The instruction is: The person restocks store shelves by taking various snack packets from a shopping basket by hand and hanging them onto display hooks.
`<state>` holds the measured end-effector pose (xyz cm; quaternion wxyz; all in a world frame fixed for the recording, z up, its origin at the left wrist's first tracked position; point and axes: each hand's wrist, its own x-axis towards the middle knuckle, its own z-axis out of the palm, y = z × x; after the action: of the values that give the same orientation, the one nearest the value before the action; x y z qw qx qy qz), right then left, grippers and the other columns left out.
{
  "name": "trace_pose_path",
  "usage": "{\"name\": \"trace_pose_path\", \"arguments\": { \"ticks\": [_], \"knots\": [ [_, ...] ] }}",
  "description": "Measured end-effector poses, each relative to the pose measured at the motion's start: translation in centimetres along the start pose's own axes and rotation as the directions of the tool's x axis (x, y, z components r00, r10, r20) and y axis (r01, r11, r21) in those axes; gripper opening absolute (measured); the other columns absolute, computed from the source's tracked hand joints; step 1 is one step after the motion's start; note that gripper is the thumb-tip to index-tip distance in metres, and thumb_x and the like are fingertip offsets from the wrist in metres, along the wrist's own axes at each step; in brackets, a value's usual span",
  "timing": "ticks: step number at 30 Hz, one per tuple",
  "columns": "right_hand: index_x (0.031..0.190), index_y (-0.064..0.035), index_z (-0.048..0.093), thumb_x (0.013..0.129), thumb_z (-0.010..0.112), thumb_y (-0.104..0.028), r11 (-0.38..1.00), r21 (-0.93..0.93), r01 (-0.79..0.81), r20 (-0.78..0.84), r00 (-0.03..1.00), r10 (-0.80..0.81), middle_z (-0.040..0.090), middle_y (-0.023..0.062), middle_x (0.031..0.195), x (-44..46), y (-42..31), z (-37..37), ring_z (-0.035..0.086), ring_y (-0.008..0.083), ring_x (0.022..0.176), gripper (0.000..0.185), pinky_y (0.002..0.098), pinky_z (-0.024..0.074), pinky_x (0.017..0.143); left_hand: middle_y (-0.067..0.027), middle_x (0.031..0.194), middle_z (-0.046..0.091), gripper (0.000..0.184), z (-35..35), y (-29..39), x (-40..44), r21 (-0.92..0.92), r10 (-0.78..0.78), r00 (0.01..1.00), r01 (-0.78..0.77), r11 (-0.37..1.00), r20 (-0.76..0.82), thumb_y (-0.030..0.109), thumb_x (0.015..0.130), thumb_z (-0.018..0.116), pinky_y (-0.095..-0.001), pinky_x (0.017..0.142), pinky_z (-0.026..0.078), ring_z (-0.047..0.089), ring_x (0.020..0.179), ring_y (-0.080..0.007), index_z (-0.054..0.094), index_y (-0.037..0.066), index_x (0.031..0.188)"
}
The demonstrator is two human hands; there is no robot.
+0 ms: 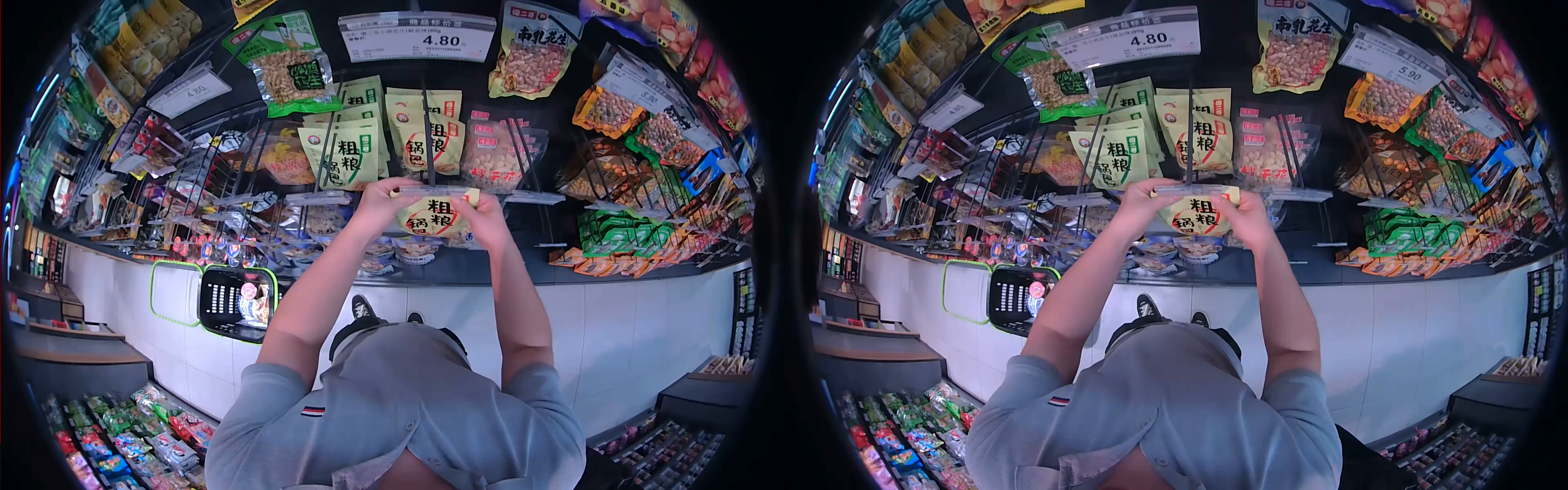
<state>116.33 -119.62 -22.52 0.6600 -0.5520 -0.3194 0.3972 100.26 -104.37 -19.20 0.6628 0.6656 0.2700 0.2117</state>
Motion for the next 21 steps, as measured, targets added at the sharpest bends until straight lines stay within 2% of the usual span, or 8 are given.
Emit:
{"name": "trace_pose_path", "arguments": {
  "ticks": [1, 5, 7, 11, 14, 16, 20, 21],
  "knots": [
    [0.095, 0.0009, 0.067, 0.089, 0.064, -0.016, 1.0, 0.003, 0.005, 0.027, 1.0, -0.005, 0.067, 0.0022, 0.085, 0.0, 0.1, -0.4, 0.059, 0.0067, 0.076, 0.018, 0.0242, 0.0489, 0.067, -0.006, 0.094, 0.068, 0.026, -0.2, 0.0, 0.2, -0.016, 0.015, 0.997, -0.014, 1.0, 0.077, 0.004, 0.079, 0.069, -0.0253, 0.08, 0.048, 0.061, 0.086, -0.0101, 0.066, -0.002, 0.104],
    [0.1, 0.0008, 0.066, 0.09, 0.061, -0.01, 0.997, 0.071, 0.006, 0.058, 0.998, -0.01, 0.068, 0.0039, 0.091, 0.6, 0.5, -0.8, 0.061, 0.0086, 0.08, 0.016, 0.0251, 0.05, 0.072, -0.0067, 0.095, 0.069, 0.021, -0.9, -1.6, 1.6, 0.004, 0.032, 0.992, -0.033, 0.999, 0.122, 0.001, 0.077, 0.069, -0.024, 0.078, 0.05, 0.062, 0.084, -0.0101, 0.069, -0.002, 0.099],
    [0.102, 0.0007, 0.066, 0.089, 0.06, -0.007, 1.0, 0.03, 0.009, 0.056, 0.998, -0.011, 0.068, 0.0046, 0.093, 1.2, 0.4, -0.8, 0.062, 0.0098, 0.081, 0.016, 0.0263, 0.0509, 0.073, -0.0068, 0.093, 0.069, 0.018, -0.8, -1.3, 1.9, 0.003, 0.085, 0.99, -0.086, 0.996, 0.111, 0.002, 0.078, 0.07, -0.0238, 0.077, 0.05, 0.063, 0.083, -0.0105, 0.07, -0.001, 0.095],
    [0.101, 0.0012, 0.065, 0.089, 0.059, -0.005, 0.997, 0.075, -0.016, 0.073, 0.997, 0.01, 0.068, 0.0059, 0.093, 2.0, 0.7, -0.9, 0.063, 0.0112, 0.083, 0.016, 0.0279, 0.0516, 0.074, -0.0063, 0.087, 0.068, 0.013, -0.6, -1.7, 3.2, -0.114, 0.058, 0.994, -0.048, 0.992, 0.089, -0.002, 0.079, 0.068, -0.0232, 0.075, 0.049, 0.062, 0.081, -0.0101, 0.069, -0.002, 0.093],
    [0.099, 0.0021, 0.066, 0.089, 0.06, -0.007, 0.996, 0.091, -0.006, -0.011, 1.0, 0.007, 0.068, 0.0071, 0.091, 2.4, 0.7, -0.7, 0.064, 0.0122, 0.081, 0.015, 0.028, 0.052, 0.072, -0.0053, 0.085, 0.068, 0.013, -0.6, -1.8, 3.8, -0.044, 0.065, 0.99, -0.06, 0.997, 0.127, -0.001, 0.078, 0.07, -0.0231, 0.073, 0.049, 0.062, 0.08, -0.0095, 0.069, -0.001, 0.09],
    [0.099, 0.0017, 0.066, 0.089, 0.06, -0.008, 0.998, 0.058, -0.008, -0.036, 0.999, 0.01, 0.068, 0.0067, 0.089, 2.4, 0.5, -0.4, 0.064, 0.0121, 0.079, 0.015, 0.0275, 0.0521, 0.07, -0.005, 0.085, 0.067, 0.019, -0.5, -1.7, 3.8, 0.003, 0.178, 0.965, -0.182, 0.983, 0.195, 0.008, 0.073, 0.078, -0.0235, 0.07, 0.049, 0.062, 0.078, -0.0093, 0.07, 0.0, 0.089],
    [0.094, 0.003, 0.065, 0.089, 0.062, -0.01, 0.997, -0.017, -0.075, -0.189, 0.979, 0.07, 0.067, 0.0062, 0.084, 2.3, -0.6, 1.0, 0.063, 0.0104, 0.071, 0.014, 0.0259, 0.0512, 0.064, -0.0041, 0.082, 0.067, 0.019, -0.2, -1.2, 3.8, -0.055, 0.146, 0.97, -0.137, 0.989, 0.193, 0.011, 0.073, 0.079, -0.0235, 0.066, 0.047, 0.06, 0.074, -0.0079, 0.07, 0.001, 0.086],
    [0.094, 0.003, 0.065, 0.089, 0.062, -0.01, 0.997, -0.023, -0.08, -0.187, 0.98, 0.074, 0.067, 0.0062, 0.084, 2.3, -0.8, 1.2, 0.063, 0.0104, 0.071, 0.014, 0.0259, 0.0512, 0.064, -0.0041, 0.08, 0.066, 0.017, -0.2, -0.8, 3.7, -0.017, 0.142, 0.97, -0.141, 0.99, 0.197, 0.008, 0.072, 0.078, -0.0235, 0.065, 0.047, 0.06, 0.073, -0.0084, 0.069, 0.0, 0.083]
  ]
}}
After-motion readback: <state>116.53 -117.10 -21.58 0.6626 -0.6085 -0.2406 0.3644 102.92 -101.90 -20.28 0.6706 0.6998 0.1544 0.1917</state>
